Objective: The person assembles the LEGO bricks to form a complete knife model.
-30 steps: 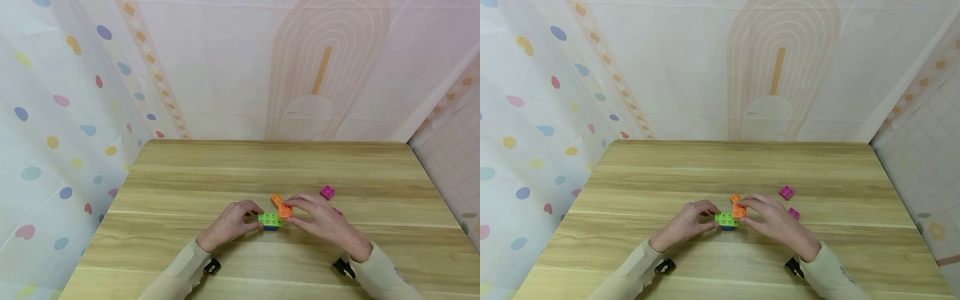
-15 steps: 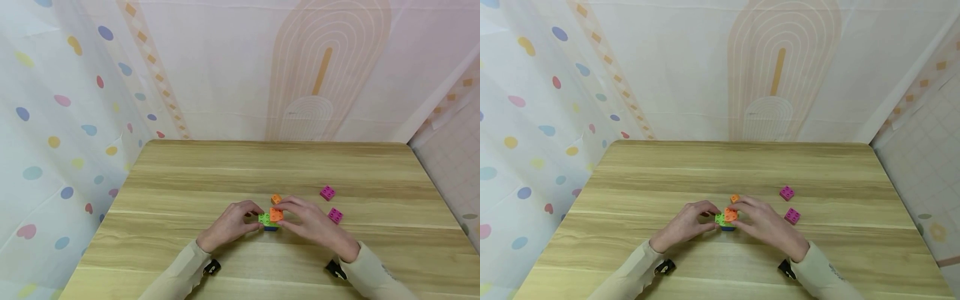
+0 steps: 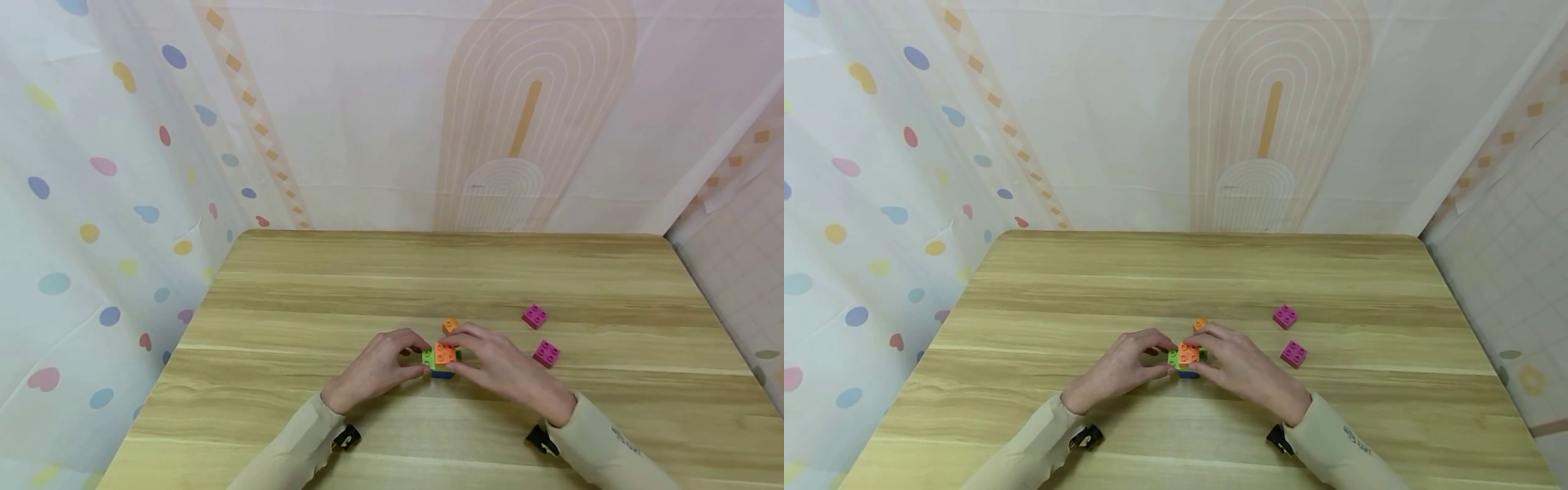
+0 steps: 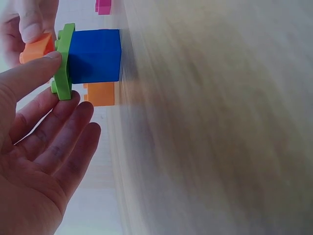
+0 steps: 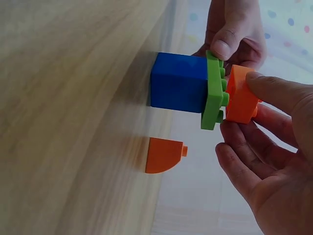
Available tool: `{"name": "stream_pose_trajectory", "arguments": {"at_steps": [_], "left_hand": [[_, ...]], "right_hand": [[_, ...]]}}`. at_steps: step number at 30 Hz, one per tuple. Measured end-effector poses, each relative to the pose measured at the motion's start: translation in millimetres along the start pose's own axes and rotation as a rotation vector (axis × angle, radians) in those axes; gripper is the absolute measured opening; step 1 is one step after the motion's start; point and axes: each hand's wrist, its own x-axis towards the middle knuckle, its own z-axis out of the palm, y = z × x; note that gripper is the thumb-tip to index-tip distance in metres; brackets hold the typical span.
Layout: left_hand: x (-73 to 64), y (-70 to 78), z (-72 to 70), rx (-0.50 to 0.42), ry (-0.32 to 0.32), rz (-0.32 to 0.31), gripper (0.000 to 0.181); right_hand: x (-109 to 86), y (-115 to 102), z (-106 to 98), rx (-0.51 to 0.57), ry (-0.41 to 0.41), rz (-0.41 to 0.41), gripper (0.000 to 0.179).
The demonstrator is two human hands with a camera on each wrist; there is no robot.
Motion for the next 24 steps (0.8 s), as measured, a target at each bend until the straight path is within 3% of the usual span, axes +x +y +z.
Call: {"name": "stream_pose_trajectory", "arguments": {"at_steps": [24], "left_hand": [[-0.7, -0.5, 1.8, -0.067, 0.009, 0.009, 0.023]], "right_hand": [[2.7, 0.0, 1.9, -0.008, -0.045, 0.013, 0.028]]}}
